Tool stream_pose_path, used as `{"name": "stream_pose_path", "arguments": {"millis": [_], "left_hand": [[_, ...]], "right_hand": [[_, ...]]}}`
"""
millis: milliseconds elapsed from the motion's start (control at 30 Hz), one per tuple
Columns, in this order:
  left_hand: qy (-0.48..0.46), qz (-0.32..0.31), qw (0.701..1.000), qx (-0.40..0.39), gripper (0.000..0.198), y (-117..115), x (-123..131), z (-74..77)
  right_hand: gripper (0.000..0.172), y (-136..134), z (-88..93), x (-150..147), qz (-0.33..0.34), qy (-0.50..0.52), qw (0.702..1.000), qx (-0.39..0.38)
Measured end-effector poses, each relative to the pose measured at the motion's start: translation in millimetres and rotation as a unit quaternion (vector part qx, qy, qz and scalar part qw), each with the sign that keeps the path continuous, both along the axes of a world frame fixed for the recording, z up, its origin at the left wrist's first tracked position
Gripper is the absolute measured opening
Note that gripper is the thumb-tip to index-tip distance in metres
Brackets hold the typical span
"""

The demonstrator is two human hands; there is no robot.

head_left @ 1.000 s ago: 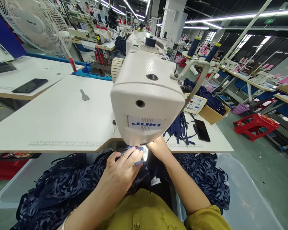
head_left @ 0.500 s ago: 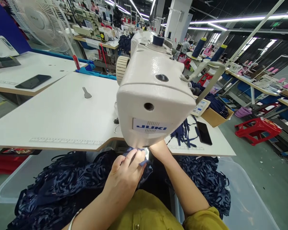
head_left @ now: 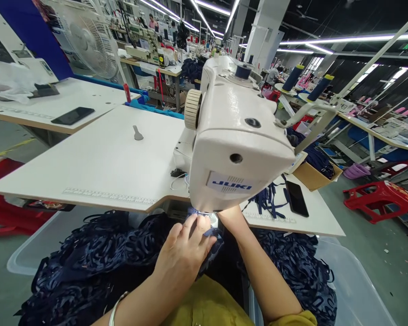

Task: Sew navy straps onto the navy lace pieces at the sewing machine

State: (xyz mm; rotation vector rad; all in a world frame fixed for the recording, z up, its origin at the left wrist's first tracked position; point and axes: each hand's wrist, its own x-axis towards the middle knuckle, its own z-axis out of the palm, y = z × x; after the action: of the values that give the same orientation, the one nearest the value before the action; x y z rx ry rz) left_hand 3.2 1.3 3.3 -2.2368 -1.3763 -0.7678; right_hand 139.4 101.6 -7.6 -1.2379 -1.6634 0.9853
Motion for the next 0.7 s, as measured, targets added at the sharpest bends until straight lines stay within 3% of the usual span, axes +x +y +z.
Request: {"name": "stream_pose_path", "arguments": {"millis": [333, 700], "left_hand": [[-0.043, -0.011, 0.999, -0.017, 0.021, -0.8, -3.9, -3.5], [-0.061, -0.048, 0.997, -0.009, 0.017, 0.7, -4.6, -13.5]], "right_hand": [[0.027, -1.1, 6.1, -1.5, 0.018, -0.003, 0.999, 0.033], [0.012, -2.5, 4.6, 1.3, 0.025, 0.006, 1.000, 0.017]]}}
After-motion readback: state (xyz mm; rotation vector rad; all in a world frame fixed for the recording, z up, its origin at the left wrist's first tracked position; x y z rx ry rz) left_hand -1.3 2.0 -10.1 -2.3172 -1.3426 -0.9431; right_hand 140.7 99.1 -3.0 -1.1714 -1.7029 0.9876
